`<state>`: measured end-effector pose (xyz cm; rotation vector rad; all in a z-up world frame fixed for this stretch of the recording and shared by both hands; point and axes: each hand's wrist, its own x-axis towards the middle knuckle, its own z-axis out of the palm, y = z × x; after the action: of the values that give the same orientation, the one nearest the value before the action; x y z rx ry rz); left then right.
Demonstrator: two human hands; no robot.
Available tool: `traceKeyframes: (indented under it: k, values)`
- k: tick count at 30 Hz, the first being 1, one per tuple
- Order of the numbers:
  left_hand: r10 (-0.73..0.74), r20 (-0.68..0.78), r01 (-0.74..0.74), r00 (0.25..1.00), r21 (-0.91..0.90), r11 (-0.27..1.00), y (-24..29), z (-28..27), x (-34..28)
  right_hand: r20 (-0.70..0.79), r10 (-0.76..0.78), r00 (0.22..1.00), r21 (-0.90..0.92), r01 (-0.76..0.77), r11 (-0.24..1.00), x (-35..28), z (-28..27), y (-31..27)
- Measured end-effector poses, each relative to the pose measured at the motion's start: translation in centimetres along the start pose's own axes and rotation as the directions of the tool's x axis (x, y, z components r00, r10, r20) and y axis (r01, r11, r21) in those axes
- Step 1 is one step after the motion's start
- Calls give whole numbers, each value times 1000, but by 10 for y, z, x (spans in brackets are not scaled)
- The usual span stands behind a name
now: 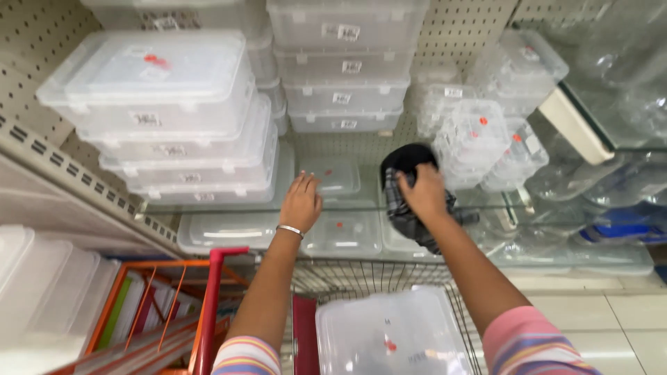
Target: Selecting plastic containers from a shelf, wiping them with a cloth, and placing them into a shopping cart.
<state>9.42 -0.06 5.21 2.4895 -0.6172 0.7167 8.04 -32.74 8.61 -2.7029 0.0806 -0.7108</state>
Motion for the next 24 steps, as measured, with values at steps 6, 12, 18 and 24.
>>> traceKeyframes:
  k: [6, 12, 18, 24]
  values:
    - [-87, 309, 73, 947, 55, 996, -29, 0, 39, 247, 107, 963, -178, -63, 982, 47, 66, -2]
    - [-91, 169, 107, 981, -87, 990, -21, -16, 37, 281, 57, 958, -162, -11, 987, 90, 85, -54]
    - [-48, -31, 42, 998, -159, 986, -19, -21, 31, 275, -135, 952, -18, 146, 989, 101, 113, -121]
    - [-22, -104, 5, 994, -161, 987, -22, -20, 27, 381, -339, 860, 231, 266, 936, 97, 118, -194]
